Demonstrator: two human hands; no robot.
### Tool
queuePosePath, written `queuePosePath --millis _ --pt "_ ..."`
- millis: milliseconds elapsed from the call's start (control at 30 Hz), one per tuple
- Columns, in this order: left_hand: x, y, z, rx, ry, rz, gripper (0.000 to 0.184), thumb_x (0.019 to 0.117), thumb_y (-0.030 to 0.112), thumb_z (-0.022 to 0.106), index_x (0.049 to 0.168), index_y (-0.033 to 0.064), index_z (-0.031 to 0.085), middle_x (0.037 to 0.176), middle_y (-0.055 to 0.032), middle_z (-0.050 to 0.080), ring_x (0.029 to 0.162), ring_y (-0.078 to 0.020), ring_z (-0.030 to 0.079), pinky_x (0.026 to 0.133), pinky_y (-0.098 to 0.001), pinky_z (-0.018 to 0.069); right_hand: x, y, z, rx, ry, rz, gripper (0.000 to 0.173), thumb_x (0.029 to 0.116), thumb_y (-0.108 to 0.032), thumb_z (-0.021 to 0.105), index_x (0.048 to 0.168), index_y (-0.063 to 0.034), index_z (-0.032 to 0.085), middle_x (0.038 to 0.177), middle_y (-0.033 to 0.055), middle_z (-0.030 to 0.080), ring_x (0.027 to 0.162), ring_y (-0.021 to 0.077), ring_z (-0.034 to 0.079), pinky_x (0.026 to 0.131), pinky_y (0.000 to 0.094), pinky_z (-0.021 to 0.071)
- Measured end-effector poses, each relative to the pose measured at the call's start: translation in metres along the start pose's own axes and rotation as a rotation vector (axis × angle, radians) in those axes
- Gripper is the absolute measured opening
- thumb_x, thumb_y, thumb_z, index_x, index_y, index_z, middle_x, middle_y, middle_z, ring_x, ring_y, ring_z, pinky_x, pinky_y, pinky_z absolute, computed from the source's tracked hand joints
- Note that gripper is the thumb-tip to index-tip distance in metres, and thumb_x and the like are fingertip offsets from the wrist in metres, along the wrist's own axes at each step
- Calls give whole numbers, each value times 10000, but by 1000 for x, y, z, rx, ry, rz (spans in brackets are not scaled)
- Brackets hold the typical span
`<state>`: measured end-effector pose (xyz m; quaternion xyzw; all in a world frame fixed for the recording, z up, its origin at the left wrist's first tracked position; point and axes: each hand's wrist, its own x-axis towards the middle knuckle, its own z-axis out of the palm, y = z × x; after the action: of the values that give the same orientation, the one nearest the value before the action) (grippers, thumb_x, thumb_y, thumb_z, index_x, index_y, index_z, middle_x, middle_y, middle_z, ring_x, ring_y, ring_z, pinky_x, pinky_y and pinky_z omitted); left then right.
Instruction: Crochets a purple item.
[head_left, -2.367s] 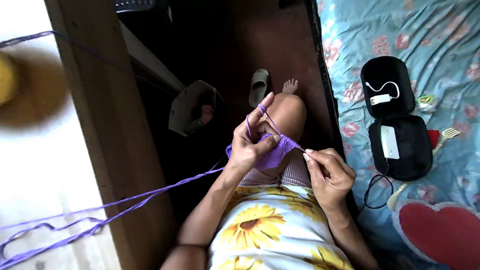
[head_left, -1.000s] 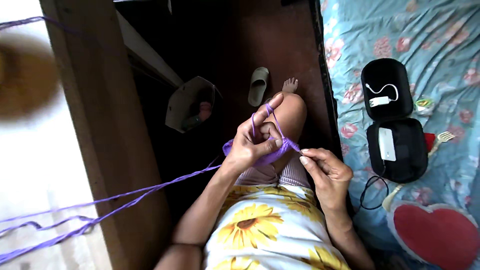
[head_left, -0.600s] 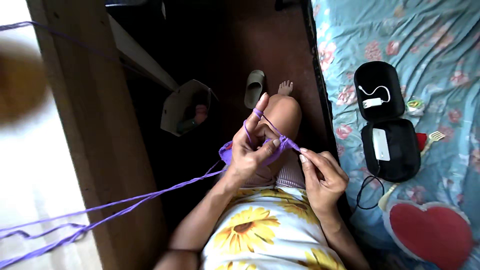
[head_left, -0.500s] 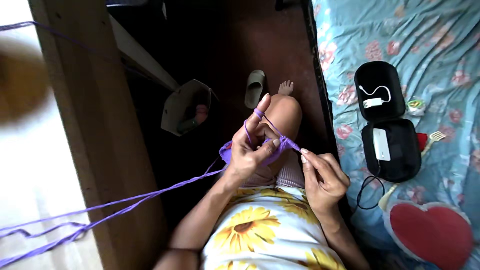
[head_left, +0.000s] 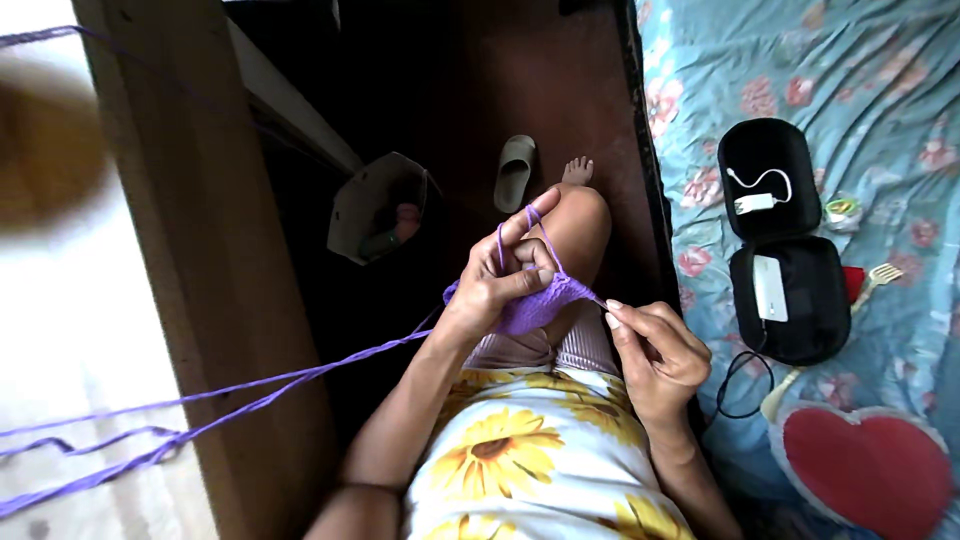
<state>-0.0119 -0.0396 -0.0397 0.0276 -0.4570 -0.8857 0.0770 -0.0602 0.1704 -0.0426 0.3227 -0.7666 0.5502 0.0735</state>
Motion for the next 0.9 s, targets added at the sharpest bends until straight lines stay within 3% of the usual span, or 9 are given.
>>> queuePosePath --millis 333,567,800,900 --pt "1 -4 -3 -95 -15 -51 690 881 -57 523 1547 27 364 785 -33 678 634 -70 630 615 -210 552 2 1 -3 229 -51 182 108 895 6 714 979 15 782 843 5 690 784 3 641 725 142 568" --pt "1 -2 0 85 18 -85 849 871 -59 617 1619 106 252 852 -57 719 653 -73 658 606 -199 565 2 3 -1 193 -49 224 119 875 30 707 967 37 781 832 18 694 770 4 640 720 140 565" --pt "0 -5 9 232 150 42 793 859 -113 644 1575 79 364 808 -22 715 642 -62 653 612 -194 562 4 3 3 378 -48 409 138 886 44 678 981 -3 767 893 -7 750 744 3 663 678 167 566" --pt "-1 -10 15 433 152 156 760 843 -95 656 1546 16 389 830 8 713 679 -45 642 640 -198 551 6 0 7 290 -53 325 132 892 33 681 999 24 759 911 18 742 810 16 689 754 177 599"
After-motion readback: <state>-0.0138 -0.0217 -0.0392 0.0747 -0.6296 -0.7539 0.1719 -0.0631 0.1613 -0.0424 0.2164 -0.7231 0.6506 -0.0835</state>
